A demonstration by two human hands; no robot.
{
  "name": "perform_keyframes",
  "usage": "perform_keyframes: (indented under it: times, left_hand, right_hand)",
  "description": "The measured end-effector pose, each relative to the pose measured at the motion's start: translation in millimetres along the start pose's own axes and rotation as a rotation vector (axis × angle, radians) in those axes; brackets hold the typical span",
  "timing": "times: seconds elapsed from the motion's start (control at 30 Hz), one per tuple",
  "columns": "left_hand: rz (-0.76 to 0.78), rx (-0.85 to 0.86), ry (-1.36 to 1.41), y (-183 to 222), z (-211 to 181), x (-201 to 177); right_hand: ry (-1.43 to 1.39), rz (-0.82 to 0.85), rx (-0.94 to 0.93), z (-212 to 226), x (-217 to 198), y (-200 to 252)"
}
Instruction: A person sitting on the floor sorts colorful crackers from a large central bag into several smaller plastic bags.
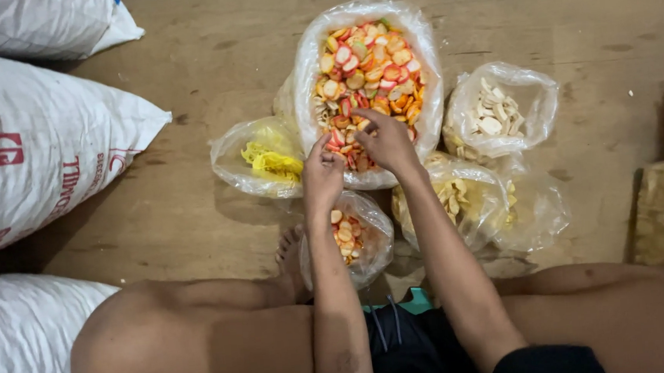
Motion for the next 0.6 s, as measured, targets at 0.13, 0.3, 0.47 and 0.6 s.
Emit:
perform_keyframes:
  times: [0.13, 0.3, 0.47, 0.6]
  left_hand:
    - [0.021, -0.011, 0.003, 1, -2, -2]
    - [0.069, -0.027, -0.022, 7, -9, -13]
    - [0.083, -0.027, -0.074, 7, -8, -21]
    - [0.102, -0.026, -0.096, 9, -16, -25]
  right_hand:
    - [0.049, 0.045, 0.018, 3, 28, -24]
    - [0.161, -0.096, 0.004, 2, 63, -60]
    - [0.217, -0.137, -0.040, 2, 70, -73]
    - [0.115, -0.160, 0.016, -6, 61, -58]
Point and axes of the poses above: each hand's wrist, its own y-axis away from the middle knuckle, its own x-axis out of the palm, z = x × y, the point moved 1 cm from there along -y, towards the middle knuckle, and after that the axes turned 11 degrees about -y, right-handed, at the moved point
